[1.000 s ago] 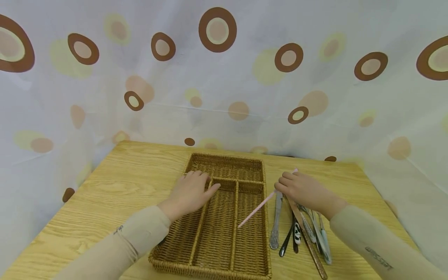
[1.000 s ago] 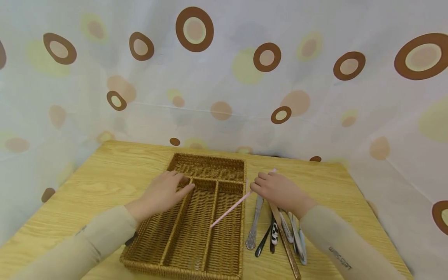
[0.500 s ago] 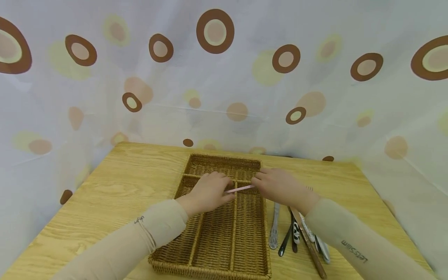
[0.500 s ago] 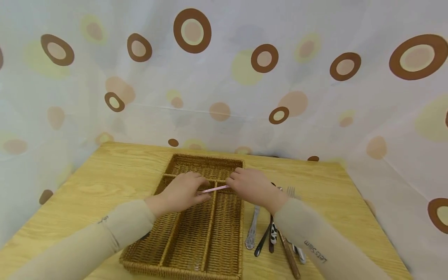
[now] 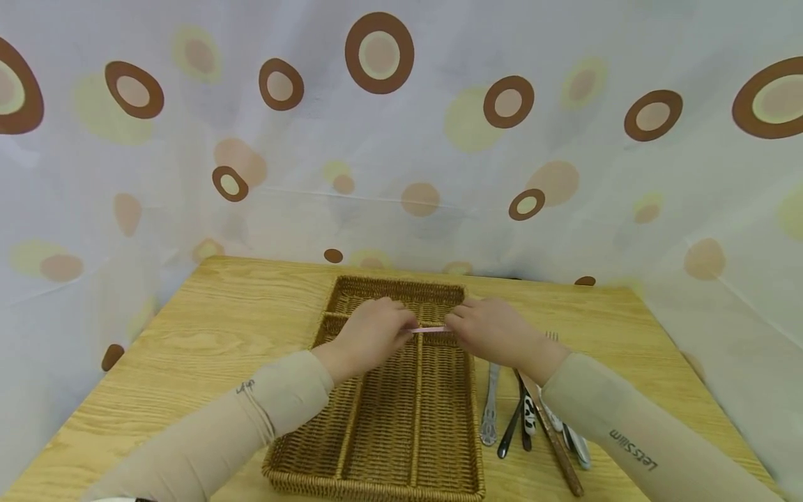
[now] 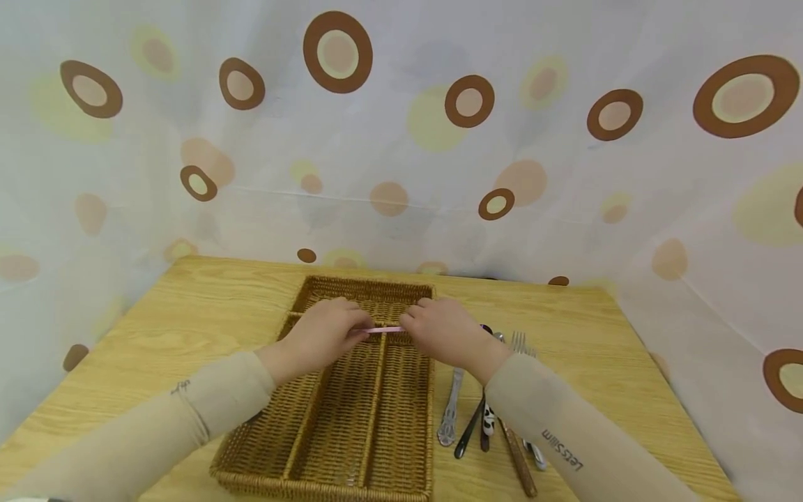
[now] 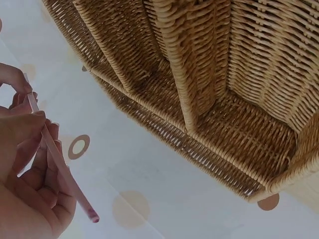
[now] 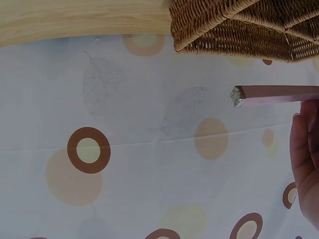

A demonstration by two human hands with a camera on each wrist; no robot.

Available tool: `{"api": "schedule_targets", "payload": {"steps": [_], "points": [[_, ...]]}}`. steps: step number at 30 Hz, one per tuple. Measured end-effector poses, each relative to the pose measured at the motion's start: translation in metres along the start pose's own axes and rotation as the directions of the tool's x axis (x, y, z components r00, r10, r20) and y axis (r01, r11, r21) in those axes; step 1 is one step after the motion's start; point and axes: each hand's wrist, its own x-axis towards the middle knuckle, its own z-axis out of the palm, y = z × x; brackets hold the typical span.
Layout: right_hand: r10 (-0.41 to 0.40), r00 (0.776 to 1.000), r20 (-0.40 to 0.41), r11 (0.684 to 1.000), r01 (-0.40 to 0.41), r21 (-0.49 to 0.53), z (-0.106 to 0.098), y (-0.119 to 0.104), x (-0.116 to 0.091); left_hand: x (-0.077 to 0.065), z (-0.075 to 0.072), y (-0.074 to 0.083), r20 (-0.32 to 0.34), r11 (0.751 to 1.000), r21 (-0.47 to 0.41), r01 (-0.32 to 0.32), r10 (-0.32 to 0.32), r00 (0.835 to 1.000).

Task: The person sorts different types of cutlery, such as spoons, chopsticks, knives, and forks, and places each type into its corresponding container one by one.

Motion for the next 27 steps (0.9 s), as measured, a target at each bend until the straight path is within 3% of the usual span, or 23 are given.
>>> {"api": "schedule_targets", "payload": {"steps": [4, 11, 18, 27], "points": [[0.031, 0.999, -0.022, 0.999, -0.031, 0.011, 0.001, 0.0, -0.001, 0.005, -0.003, -0.002, -0.029, 0.999, 0.043, -0.031, 0.032, 0.999], [0.109, 0.994, 0.001, 0.994, -0.109, 0.024, 0.0, 0.004, -0.011, 0.013, -0.01, -0.01, 0.036, 0.999, 0.046, -0.001, 0.0, 0.999], [0.242, 0.97, 0.001, 0.969, -0.242, 0.046, -0.003, 0.017, -0.04, 0.025, -0.009, -0.034, 0.112, 0.995, 0.062, 0.08, -0.086, 0.99], [0.286, 0.956, 0.063, 0.956, -0.289, 0.045, -0.003, 0.018, -0.068, 0.04, 0.006, -0.068, 0.174, 0.991, 0.079, 0.111, -0.124, 0.977]]}}
